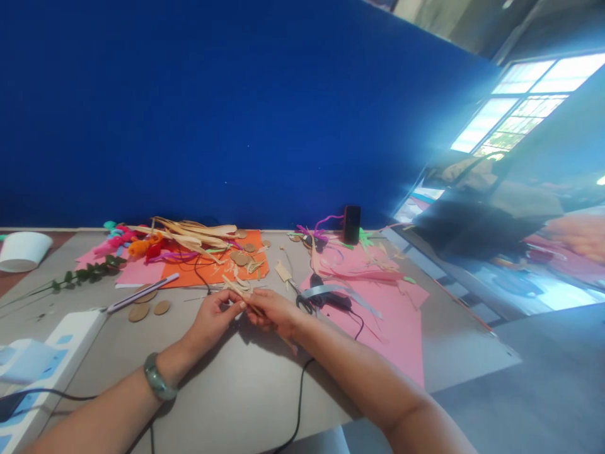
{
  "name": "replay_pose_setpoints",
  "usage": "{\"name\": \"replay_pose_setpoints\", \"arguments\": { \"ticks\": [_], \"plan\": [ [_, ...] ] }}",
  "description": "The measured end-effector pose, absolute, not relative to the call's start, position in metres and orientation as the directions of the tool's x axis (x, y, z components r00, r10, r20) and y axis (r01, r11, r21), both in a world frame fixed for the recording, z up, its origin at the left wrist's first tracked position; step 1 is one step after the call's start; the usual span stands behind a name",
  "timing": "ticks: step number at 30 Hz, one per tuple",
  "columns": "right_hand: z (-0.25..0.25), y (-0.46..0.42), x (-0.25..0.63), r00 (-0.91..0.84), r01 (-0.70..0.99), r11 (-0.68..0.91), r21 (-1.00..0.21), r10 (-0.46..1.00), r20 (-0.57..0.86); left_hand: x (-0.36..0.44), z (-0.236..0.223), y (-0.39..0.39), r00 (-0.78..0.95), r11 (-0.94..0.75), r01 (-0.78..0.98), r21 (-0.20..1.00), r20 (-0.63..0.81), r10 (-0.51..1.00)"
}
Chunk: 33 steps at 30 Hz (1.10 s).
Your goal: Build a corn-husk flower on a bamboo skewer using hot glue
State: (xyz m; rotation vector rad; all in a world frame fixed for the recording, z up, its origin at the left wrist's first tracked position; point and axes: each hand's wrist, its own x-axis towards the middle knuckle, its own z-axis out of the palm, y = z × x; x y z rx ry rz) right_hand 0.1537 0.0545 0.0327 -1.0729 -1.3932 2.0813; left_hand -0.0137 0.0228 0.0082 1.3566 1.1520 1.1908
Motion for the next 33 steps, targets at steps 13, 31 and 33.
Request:
{"name": "replay_pose_setpoints", "arguments": {
  "ticks": [13, 31, 33],
  "plan": [
    [0.041, 0.074, 0.166, -0.536, -0.113, -0.487, -0.866, 0.764, -0.360, -0.013, 0.011, 0.024, 0.026, -0.047, 0.017, 0.999, 0.047, 0.999],
    [0.021, 0.049, 0.148, -0.472, 0.242, -0.019, -0.970, 0.871, -0.135, -0.013, -0.010, 0.028, 0.051, 0.031, -0.095, 0.995, -0.027, 0.998],
    [0.020, 0.050, 0.149, -0.471, 0.247, -0.107, -0.963, 0.855, -0.216, -0.012, -0.008, 0.027, 0.074, 0.025, -0.090, 0.996, -0.018, 0.997]
  ]
}}
